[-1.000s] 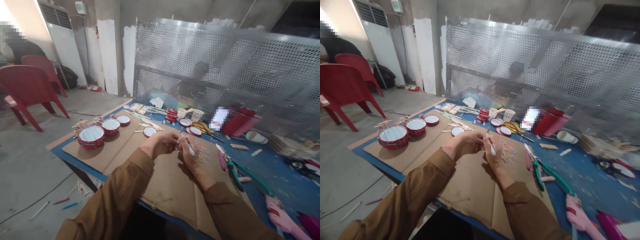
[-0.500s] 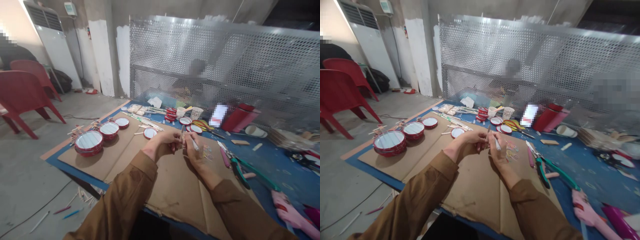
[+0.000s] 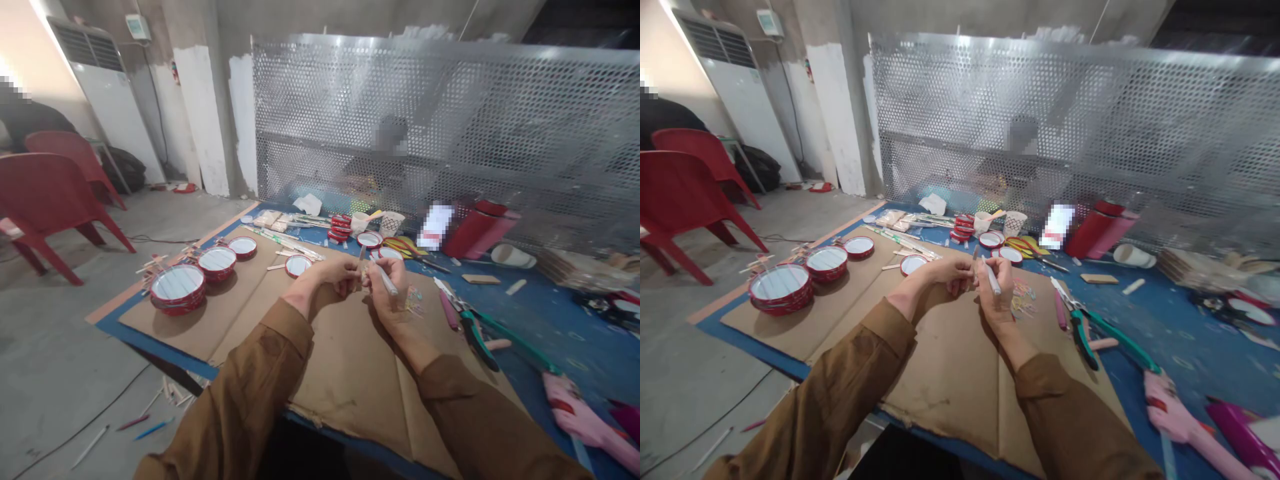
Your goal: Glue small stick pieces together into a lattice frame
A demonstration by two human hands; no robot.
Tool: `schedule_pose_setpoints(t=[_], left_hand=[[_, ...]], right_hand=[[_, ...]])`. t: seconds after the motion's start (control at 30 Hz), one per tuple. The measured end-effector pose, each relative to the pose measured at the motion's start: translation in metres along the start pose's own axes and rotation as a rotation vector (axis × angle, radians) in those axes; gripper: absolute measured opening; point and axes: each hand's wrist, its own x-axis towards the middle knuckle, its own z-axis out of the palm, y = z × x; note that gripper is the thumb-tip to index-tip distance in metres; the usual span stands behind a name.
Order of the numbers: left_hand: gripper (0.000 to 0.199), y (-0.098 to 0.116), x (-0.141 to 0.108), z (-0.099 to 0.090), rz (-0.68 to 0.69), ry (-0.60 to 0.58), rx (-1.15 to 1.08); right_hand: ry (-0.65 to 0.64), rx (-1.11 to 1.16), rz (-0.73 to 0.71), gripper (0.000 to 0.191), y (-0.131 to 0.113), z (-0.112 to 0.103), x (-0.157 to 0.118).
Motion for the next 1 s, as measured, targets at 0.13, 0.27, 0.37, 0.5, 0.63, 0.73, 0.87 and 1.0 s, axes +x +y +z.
schedule_pose_setpoints(t=[0.13,0.27,0.37,0.5,0.63,0.73,0.87,1.0], left_hand=[[0.018,-0.005,0.003,0.000,-0.008,0.005,0.001],[0.020,-0.001,-0.002,0.001,-0.028,0.047,0.002],[0.016,0.005,-0.007,0.002,-0.045,0.056,0.011],[0.016,0.011,-0.011,0.003,-0.058,0.056,0.017],[0.016,0.010,-0.011,0.003,-0.061,0.064,0.028],[0.019,0.008,-0.010,0.002,-0.045,0.044,0.029],[0.021,0.005,-0.009,0.001,-0.022,0.036,0.016],[0.023,0.003,-0.009,0.000,0.000,0.026,-0.013]], right_hand=[[-0.015,-0.019,0.002,0.029,-0.009,-0.003,-0.001],[-0.007,0.085,0.172,0.034,-0.014,-0.003,0.002],[0.017,0.127,0.208,0.038,-0.012,-0.001,0.004],[0.015,0.117,0.079,0.031,-0.009,0.001,0.004],[0.027,0.102,0.062,0.026,-0.010,0.000,0.004],[-0.025,0.020,0.018,0.029,-0.012,-0.002,0.002],[-0.089,-0.012,-0.050,0.032,-0.011,-0.003,0.000],[-0.098,0.028,-0.039,0.031,-0.009,-0.003,0.000]])
